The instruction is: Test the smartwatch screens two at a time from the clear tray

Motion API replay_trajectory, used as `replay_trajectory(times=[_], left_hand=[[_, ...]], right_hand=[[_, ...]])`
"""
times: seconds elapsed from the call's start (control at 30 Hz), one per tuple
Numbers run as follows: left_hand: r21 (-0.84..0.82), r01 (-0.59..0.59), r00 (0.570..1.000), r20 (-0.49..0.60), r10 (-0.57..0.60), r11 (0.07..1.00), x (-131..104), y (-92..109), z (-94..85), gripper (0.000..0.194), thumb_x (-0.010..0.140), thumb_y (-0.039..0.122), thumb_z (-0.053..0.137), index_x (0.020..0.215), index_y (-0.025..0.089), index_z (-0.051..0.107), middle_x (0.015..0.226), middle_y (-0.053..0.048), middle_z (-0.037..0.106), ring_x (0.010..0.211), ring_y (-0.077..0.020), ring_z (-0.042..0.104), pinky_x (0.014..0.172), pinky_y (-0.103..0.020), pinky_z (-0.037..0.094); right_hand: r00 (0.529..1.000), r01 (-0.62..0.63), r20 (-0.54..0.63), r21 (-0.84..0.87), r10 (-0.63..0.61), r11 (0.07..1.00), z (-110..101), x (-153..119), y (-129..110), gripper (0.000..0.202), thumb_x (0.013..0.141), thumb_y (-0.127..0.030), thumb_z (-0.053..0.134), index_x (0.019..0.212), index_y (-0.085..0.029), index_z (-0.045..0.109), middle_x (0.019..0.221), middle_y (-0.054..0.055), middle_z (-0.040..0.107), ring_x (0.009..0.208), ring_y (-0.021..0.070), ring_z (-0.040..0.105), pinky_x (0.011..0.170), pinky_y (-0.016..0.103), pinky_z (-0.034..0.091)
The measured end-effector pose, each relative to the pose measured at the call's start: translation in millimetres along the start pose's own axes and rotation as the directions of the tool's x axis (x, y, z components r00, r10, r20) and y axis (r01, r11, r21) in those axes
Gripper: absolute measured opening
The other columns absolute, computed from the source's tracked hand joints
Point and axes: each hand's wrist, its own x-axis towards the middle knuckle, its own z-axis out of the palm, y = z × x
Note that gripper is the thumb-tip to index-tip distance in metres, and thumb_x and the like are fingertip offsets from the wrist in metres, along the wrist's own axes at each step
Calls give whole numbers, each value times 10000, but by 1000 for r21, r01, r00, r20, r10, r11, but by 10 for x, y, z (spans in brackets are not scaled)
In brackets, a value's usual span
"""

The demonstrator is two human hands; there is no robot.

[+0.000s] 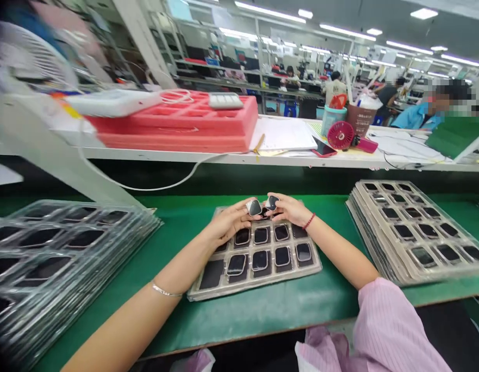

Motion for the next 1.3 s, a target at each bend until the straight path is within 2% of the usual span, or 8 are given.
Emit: replay_trajectory(times=[0.13,0.3,0.53,0.73,0.83,1.0,1.13,1.3], left_hand=[[-50,-42,999,-3,41,998,-44,-38,-78,510,801,297,770,1281,195,629,998,-103,755,777,-174,739,578,-212,515],[-56,-46,998,33,48,997,-73,-20,-65,611,752,392,821,1292,207,607,939,-69,731,736,-162,717,544,-205,491],[0,-11,998,69,11,1000,-113,-18,-59,581,671,419,874,1133,184,610,788,-10,690,601,-122,659,508,-201,470],[196,-75,997,-17,79,978,-108,-80,-28,459,808,370,724,1202,165,608,1079,-93,707,839,-182,717,626,-239,533],[324,-118,991,-27,134,938,-102,-119,-8,466,781,228,681,1232,169,578,1163,-105,690,931,-209,711,663,-254,541],[373,-130,990,-6,142,919,-106,-146,9,537,715,125,641,1242,166,552,1215,-121,689,917,-216,724,644,-253,524],[400,-135,986,-32,162,906,-113,-135,11,481,744,207,691,1210,159,581,1139,-110,715,860,-217,734,626,-258,526],[449,-160,979,-41,199,879,-126,-106,9,387,818,427,676,1076,139,659,973,-92,736,721,-192,725,563,-250,504]], right_hand=[[990,9,138,72,-19,997,-84,7,56,556,804,-237,758,1326,-231,568,1233,94,701,809,139,734,623,222,638],[973,-3,229,114,-23,993,-141,-68,104,565,816,-306,772,1343,-240,581,1375,114,624,912,168,727,681,257,652],[962,1,273,23,-7,1000,-117,-87,101,557,764,-309,843,1266,-180,638,1119,82,731,639,86,684,630,214,641],[986,80,155,-65,-70,995,-58,-71,160,514,800,-329,802,1240,-203,569,1122,74,697,723,131,732,612,226,641],[986,152,97,-178,-136,972,-19,-51,212,423,852,-268,715,1233,-201,544,1181,87,668,828,160,743,619,228,640],[972,227,134,-295,-195,928,16,-54,242,435,836,-136,581,1263,-201,534,1224,76,672,832,135,722,662,236,628],[965,250,158,-316,-209,915,35,-87,198,416,813,-147,591,1226,-184,559,1175,77,702,745,121,704,615,219,594],[967,247,148,-318,-209,915,39,-110,153,270,905,-327,585,1110,-153,610,995,70,742,601,95,660,515,185,527]])
